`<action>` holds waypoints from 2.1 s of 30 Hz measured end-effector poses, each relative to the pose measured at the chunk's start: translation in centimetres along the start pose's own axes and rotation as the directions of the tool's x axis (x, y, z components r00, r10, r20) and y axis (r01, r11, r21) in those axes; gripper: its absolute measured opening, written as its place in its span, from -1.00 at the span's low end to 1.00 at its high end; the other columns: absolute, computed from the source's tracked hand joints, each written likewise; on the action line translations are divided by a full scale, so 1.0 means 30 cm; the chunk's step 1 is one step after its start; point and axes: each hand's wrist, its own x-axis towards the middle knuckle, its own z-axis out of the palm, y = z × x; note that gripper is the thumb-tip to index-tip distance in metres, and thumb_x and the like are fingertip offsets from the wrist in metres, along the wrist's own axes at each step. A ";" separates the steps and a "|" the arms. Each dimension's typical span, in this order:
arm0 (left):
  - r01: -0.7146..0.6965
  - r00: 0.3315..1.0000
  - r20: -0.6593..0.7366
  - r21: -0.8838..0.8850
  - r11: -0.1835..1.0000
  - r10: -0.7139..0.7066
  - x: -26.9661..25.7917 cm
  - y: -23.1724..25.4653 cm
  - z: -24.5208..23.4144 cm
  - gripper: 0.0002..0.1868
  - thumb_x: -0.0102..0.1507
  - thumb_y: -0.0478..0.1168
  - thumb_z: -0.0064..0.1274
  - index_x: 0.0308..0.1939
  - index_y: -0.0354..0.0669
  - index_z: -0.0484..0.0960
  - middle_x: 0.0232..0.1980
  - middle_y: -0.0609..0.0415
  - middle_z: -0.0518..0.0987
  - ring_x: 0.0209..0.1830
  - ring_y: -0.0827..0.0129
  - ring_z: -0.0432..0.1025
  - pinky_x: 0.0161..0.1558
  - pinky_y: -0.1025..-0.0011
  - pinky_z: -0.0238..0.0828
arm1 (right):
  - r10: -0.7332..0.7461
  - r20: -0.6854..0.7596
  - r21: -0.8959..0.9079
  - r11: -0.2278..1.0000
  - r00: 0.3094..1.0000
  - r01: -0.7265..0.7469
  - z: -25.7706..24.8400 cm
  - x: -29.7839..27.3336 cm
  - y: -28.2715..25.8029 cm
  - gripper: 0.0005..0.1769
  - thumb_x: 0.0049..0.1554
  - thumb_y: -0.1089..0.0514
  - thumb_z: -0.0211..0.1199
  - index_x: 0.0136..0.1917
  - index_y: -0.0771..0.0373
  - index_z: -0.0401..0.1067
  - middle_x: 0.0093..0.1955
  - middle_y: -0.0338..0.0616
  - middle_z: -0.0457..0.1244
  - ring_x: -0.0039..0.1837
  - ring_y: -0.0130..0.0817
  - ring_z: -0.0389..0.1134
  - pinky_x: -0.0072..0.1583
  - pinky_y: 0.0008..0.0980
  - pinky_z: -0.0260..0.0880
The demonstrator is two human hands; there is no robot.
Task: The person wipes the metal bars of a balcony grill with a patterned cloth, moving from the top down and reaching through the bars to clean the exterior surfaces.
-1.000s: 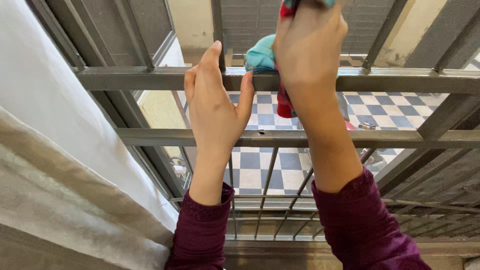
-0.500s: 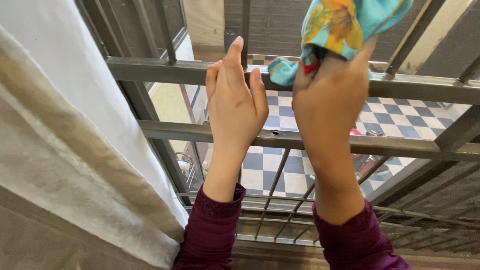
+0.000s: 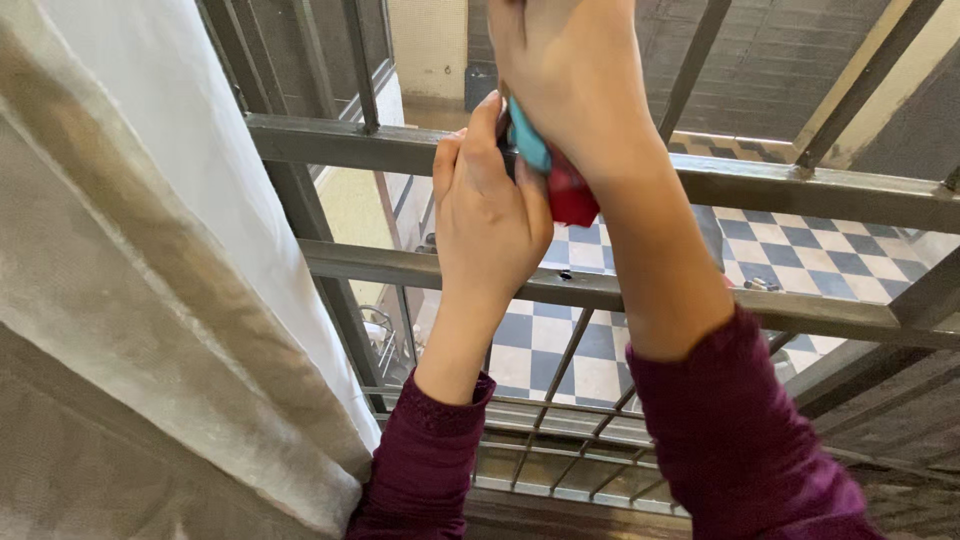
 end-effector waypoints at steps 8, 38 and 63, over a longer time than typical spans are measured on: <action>-0.044 0.999 -0.007 0.013 0.999 0.044 -0.018 -0.011 -0.009 -0.26 0.37 -0.30 0.09 0.49 -0.31 -0.03 0.19 -0.22 0.55 0.12 -0.04 0.47 0.39 0.15 0.15 | 0.537 0.291 0.271 0.747 0.792 -0.607 -0.152 -0.063 -0.142 -0.59 0.27 -0.13 0.29 0.11 0.27 0.45 -0.05 0.05 0.37 -0.13 0.18 0.43 -0.14 -0.05 0.41; 0.096 0.965 -0.251 0.089 0.991 -0.071 -0.067 0.181 0.264 -0.64 0.55 -0.30 -0.23 0.44 -0.18 0.20 0.60 -0.22 0.09 0.65 0.04 0.06 0.63 0.16 0.02 | 0.484 -0.063 -0.277 0.832 0.873 -0.481 -0.729 -0.717 0.308 -0.47 0.06 0.03 0.56 0.15 0.31 0.41 0.01 -0.01 0.33 0.00 0.02 0.45 0.05 -0.18 0.48; 0.452 0.887 0.408 -0.672 0.587 -0.216 0.154 1.127 1.059 -0.42 0.46 -0.15 -0.26 0.52 -0.30 0.08 0.07 -0.24 0.60 -0.32 0.07 0.58 -0.26 0.23 0.46 | 0.377 0.060 -0.750 0.628 0.924 -0.207 -1.107 -0.910 1.224 -0.79 0.36 0.23 0.01 0.05 0.37 0.44 -0.13 0.17 0.25 -0.02 0.18 0.32 0.01 0.09 0.28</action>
